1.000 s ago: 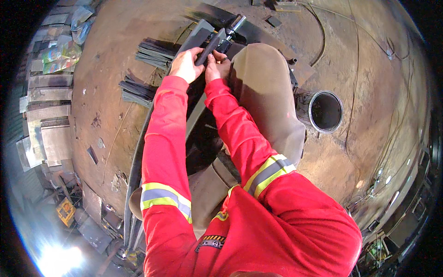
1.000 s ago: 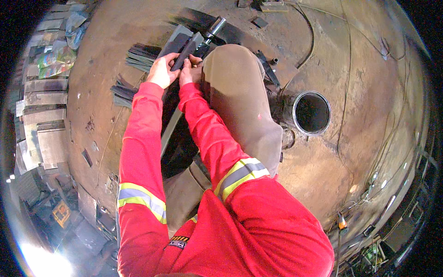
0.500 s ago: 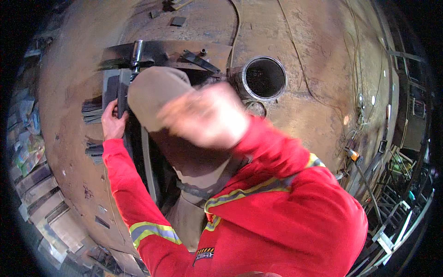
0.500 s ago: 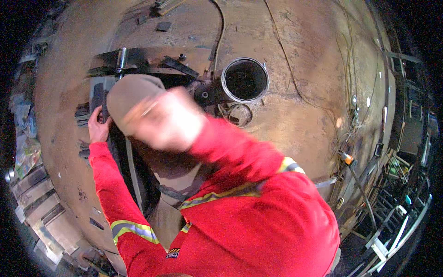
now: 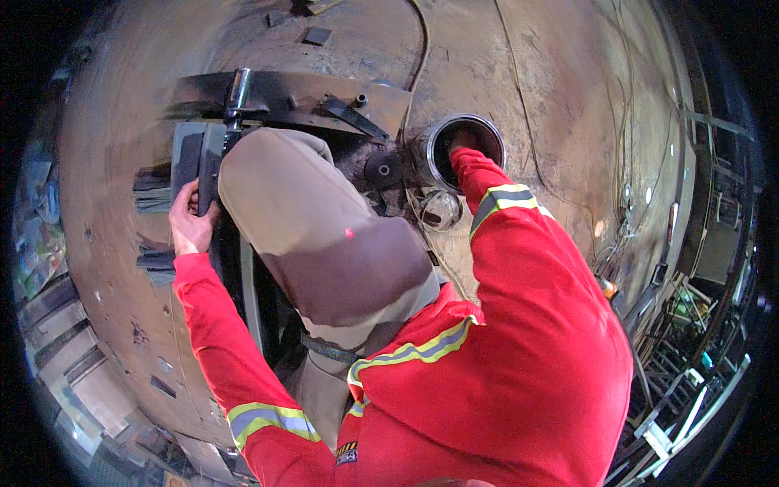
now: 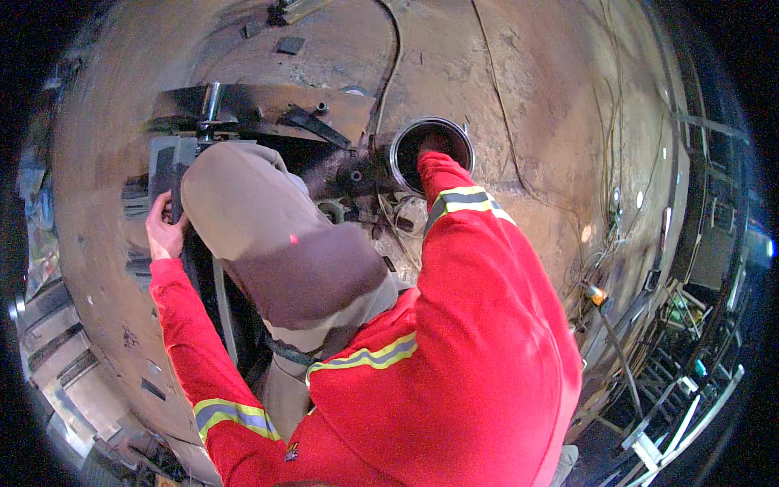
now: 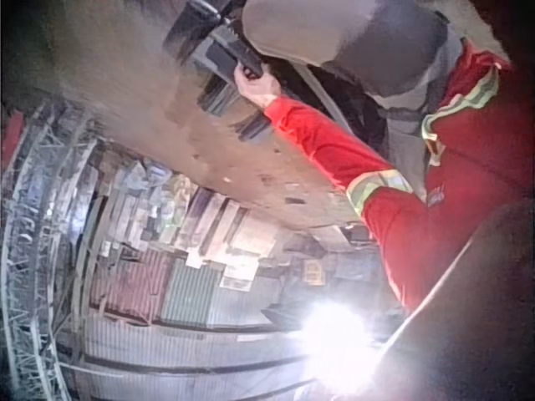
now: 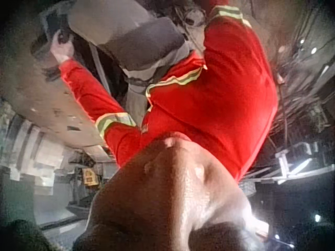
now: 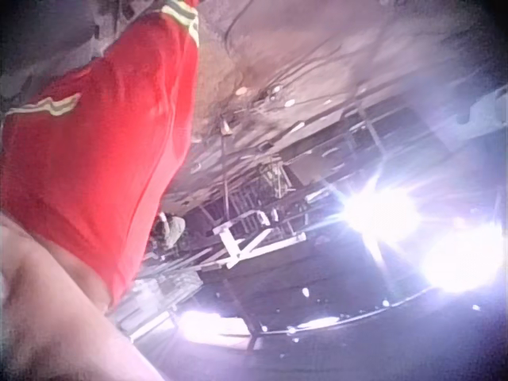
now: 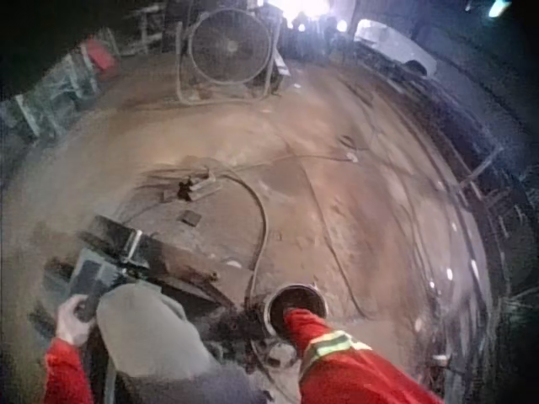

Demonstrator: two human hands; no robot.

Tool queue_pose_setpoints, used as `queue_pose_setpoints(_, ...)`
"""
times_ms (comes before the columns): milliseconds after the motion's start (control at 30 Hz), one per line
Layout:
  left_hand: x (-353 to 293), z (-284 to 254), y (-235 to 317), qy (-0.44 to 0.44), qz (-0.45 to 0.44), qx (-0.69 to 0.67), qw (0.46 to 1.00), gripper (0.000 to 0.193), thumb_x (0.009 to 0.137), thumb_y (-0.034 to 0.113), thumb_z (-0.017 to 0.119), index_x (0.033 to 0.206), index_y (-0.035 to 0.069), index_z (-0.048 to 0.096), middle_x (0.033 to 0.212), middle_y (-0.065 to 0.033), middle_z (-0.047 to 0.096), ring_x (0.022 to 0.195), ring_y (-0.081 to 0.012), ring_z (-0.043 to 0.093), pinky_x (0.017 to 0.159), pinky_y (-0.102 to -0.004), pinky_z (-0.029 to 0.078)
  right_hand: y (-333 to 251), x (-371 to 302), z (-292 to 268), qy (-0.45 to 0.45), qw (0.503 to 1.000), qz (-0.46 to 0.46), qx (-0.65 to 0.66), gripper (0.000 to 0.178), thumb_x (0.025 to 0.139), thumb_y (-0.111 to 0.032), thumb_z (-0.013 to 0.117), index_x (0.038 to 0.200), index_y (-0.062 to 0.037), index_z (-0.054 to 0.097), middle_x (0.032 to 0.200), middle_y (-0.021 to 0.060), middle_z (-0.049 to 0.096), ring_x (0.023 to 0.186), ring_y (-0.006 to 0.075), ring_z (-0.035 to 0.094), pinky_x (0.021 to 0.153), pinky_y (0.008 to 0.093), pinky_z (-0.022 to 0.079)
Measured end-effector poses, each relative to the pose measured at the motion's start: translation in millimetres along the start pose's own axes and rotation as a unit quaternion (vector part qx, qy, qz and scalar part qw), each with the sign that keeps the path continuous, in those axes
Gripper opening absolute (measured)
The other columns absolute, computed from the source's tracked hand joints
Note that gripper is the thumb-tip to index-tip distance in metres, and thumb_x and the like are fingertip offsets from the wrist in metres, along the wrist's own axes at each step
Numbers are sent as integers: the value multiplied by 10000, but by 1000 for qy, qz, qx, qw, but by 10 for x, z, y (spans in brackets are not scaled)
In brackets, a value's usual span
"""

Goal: The person assembles a metal frame structure by inserting and tightening screws into pre-drilled holes. They use a screwdriver to secure the joints and occasionally dip a finger into a nearby container to apply a substance to the assembly.

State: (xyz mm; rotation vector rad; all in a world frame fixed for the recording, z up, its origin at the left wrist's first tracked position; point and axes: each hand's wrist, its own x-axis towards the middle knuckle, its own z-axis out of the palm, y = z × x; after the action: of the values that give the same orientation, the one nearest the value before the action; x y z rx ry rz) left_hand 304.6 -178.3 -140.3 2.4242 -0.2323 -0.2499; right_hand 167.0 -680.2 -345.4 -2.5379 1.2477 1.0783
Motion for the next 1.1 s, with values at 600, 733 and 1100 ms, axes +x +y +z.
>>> queue_pose_setpoints(600,-24,-5,20,-37,-76,-87,993,490,702,28,745,1162,27,575,898,5,590,803,-80,544,744,-225,453,187,356,400,-13,999,26,-37,167,827,-153,575,956,-51,603,906,137,592,807,258,549,715,367,446)
queue_pose_setpoints(733,-30,41,43,-12,-58,-117,991,479,694,-48,662,1159,42,590,804,-9,591,721,-89,542,690,-240,458,236,384,436,-19,999,24,-35,141,831,-151,570,932,-57,595,879,124,582,773,243,535,691,357,434)
queue_pose_setpoints(1100,-21,19,-47,-30,-55,-90,994,498,711,3,743,1173,31,560,886,-10,596,815,-89,565,735,-232,467,181,646,368,-32,999,-13,1,79,841,-144,557,867,-71,574,803,89,555,679,201,497,623,327,400)
